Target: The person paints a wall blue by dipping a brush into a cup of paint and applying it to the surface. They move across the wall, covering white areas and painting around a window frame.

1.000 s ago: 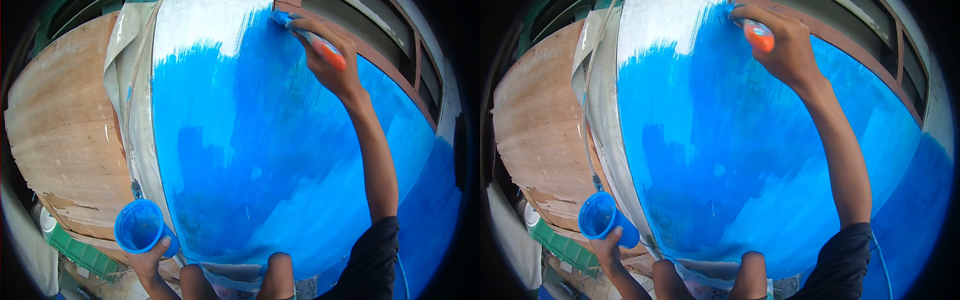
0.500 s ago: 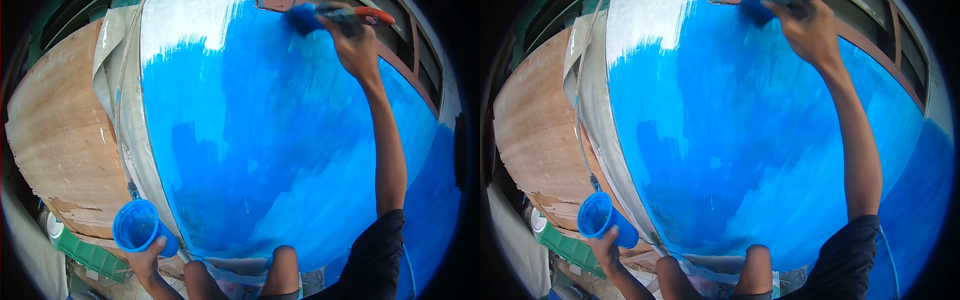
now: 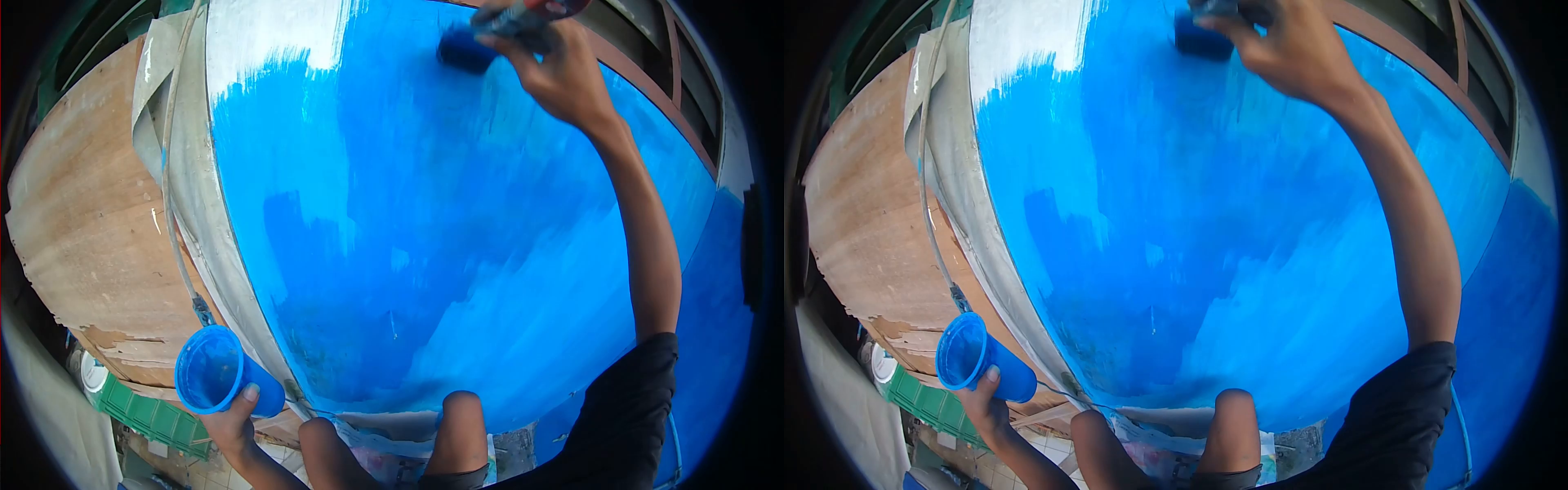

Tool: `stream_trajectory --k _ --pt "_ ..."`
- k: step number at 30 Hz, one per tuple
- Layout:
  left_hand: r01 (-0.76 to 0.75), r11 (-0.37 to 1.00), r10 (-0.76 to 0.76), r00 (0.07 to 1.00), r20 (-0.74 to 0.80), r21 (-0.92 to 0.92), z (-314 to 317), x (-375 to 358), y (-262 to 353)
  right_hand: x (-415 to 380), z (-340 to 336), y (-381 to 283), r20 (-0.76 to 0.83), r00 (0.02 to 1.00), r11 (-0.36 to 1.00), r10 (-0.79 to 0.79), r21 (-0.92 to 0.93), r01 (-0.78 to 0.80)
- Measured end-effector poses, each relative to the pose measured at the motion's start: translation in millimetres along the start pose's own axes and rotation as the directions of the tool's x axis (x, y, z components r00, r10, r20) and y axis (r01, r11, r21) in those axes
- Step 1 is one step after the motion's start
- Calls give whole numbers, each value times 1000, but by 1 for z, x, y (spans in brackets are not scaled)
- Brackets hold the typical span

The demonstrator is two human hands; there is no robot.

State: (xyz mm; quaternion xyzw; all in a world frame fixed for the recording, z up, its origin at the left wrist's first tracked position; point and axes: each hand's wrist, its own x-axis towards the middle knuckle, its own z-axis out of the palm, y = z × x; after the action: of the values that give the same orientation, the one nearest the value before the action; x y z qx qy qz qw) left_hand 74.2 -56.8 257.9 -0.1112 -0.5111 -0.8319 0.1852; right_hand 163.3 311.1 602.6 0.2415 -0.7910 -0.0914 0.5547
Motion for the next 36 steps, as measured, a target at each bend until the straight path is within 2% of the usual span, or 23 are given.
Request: stream_trajectory --k 1,3,5,7,9,10,12,14,15,16,17,19,21,23,25,26,28,30,31,33,34,35,36 --pt "1 1000 -1 1000 7 1 -1 -1 -2 14 -10 -14 -7 1000 985 -4 -170 2" --pt "-64 998 64 997 39 -1 -3 -3 -7 -2 -10 21 -56 996 928 -77 -369 51" --pt "-76 997 76 996 44 -7 -3 -3 -8 -37 9 12 65 982 936 -175 -300 186" --pt "-88 996 89 995 41 -14 -4 -1 -7 -89 15 -16 235 961 972 -146 -147 184" --pt "-71 997 70 992 104 3 -6 1 -3 -128 11 -40 434 896 995 -91 68 68" --pt "-68 998 66 992 104 11 -7 1 -2 -131 7 -41 435 896 995 -89 75 62" --pt "-56 998 55 993 103 10 -7 2 -2 -133 -4 -46 504 853 923 136 247 -293" --pt "-55 998 53 994 98 17 -5 1 1 -104 -11 -19 290 949 977 125 132 -169" --pt "-52 999 51 995 85 2 -3 1 0 -86 -15 -7 165 973 979 159 103 -177" --pt "-57 998 56 995 88 5 -3 1 -1 -67 -23 7 49 997 998 54 18 -55" --pt "-53 999 52 994 93 8 -4 2 -1 -56 -31 30 -30 997 988 66 -136 -69" --pt "-50 999 48 993 108 10 1 2 0 -31 -34 17 -110 968 953 -224 -233 194" --pt "14 999 -11 999 51 -48 6 -1 5 -76 -24 35 9 995 966 -101 -239 100" --pt "9 998 -5 998 64 -58 3 -2 5 -129 -6 -2 208 977 987 -49 -139 80" --pt "-1 997 7 998 69 -75 3 -2 6 -173 4 -34 369 928 998 -54 51 38" --pt "4 998 1 997 78 -68 4 -2 8 -174 1 -39 370 927 998 -56 49 41" --pt "10 999 -5 996 93 -49 4 -1 9 -173 -11 -49 530 838 891 133 306 -335" --pt "-72 995 64 992 105 74 3 1 6 -147 -23 -20 440 873 947 211 128 -293" --pt "-69 994 59 992 110 85 2 0 6 -129 -30 -3 317 919 951 234 123 -284" --pt "-85 993 79 994 70 83 2 -1 4 -97 -46 32 53 970 971 239 -6 -239" --pt "-85 993 79 994 72 87 0 -2 2 -83 -55 36 -45 981 944 187 -267 -192" --pt "-84 993 78 994 81 80 -5 -1 -2 -76 -49 34 -233 972 990 -25 -140 -8" --pt "-80 994 73 993 92 74 -7 -1 -4 -94 -51 48 -191 982 969 15 -241 -62"
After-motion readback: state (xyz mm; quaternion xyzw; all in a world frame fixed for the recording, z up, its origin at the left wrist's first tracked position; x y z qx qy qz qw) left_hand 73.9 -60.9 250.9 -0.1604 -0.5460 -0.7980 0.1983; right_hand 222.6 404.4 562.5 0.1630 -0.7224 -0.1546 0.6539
